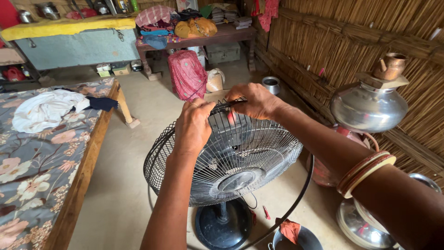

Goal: The person repairs a standing fan by tying a red cloth strip to the metal cage to secure it. They wrap the cloth around the cage and tie it at multiple points to hold the cage in place.

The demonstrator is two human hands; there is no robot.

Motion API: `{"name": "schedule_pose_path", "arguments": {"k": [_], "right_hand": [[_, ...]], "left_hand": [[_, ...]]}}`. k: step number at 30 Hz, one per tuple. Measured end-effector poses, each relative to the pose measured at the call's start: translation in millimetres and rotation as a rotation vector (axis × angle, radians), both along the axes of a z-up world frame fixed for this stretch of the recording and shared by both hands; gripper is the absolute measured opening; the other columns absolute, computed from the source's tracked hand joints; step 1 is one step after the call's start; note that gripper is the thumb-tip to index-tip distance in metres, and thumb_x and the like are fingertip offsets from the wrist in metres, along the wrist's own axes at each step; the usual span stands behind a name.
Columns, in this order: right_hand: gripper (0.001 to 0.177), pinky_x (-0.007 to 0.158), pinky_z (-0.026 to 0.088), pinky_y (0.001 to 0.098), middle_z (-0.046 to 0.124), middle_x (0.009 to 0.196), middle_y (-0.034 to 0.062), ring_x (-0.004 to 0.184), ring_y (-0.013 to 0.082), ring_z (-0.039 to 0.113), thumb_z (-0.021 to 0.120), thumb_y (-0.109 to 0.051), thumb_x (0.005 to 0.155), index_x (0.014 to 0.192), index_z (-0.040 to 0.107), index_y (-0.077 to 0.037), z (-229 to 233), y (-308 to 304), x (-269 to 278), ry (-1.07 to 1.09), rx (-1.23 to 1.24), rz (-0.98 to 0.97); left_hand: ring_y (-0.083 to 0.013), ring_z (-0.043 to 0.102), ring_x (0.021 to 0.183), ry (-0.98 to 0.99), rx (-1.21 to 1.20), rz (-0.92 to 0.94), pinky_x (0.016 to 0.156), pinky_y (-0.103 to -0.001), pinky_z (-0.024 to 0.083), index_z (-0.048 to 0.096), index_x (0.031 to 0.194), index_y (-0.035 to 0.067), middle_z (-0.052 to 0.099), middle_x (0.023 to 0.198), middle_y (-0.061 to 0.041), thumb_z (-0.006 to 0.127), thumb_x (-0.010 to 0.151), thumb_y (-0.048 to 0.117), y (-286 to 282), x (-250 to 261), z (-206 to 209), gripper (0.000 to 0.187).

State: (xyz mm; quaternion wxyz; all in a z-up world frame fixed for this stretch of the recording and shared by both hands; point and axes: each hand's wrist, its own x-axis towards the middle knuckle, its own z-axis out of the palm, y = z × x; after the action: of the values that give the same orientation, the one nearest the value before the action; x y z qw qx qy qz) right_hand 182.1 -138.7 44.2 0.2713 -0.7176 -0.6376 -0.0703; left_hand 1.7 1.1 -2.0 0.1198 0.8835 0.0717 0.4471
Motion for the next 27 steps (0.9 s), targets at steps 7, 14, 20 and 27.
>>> {"name": "schedule_pose_path", "arguments": {"k": [7,14,20,27], "right_hand": [[0.031,0.081,0.057,0.0397,0.078,0.099,0.0074,0.094,0.0271,0.075,0.082,-0.023,0.08,0.109,0.077,-0.014,5.7,-5.4,-3.2,-0.029,0.005,-0.008],[0.025,0.076,0.057,0.0407,0.078,0.099,0.0086,0.09,0.0294,0.074,0.079,-0.02,0.085,0.11,0.078,-0.014,11.0,-5.3,-23.8,-0.141,0.011,-0.018],[0.021,0.067,0.06,0.0307,0.079,0.098,0.0037,0.074,0.0139,0.079,0.072,-0.015,0.09,0.111,0.076,-0.011,0.1,2.7,-50.7,0.124,0.125,0.028],[0.024,0.07,0.059,0.0313,0.08,0.097,0.0047,0.076,0.0166,0.078,0.072,-0.012,0.089,0.112,0.079,-0.015,1.4,10.6,-55.5,0.088,0.085,-0.077]], "left_hand": [[-0.0324,0.064,0.105,-0.003,0.027,-0.006,0.089,-0.043,0.055,0.076,0.114,0.007,0.069,0.108,-0.009,0.067,0.079,-0.01,0.3,0.2,1.3,0.04],[-0.0332,0.063,0.107,-0.013,0.045,-0.02,0.09,-0.043,0.054,0.075,0.115,0.007,0.069,0.109,-0.009,0.067,0.079,-0.01,-0.8,-3.4,1.4,0.041],[-0.0355,0.062,0.109,-0.034,0.032,-0.075,0.09,-0.045,0.05,0.077,0.112,0.008,0.069,0.113,-0.012,0.074,0.08,-0.002,17.8,-5.0,1.1,0.034],[-0.0303,0.07,0.097,0.027,-0.225,-0.112,0.085,-0.039,0.055,0.076,0.117,0.011,0.07,0.111,-0.012,0.074,0.087,0.0,57.8,-47.8,-13.5,0.033]]}}
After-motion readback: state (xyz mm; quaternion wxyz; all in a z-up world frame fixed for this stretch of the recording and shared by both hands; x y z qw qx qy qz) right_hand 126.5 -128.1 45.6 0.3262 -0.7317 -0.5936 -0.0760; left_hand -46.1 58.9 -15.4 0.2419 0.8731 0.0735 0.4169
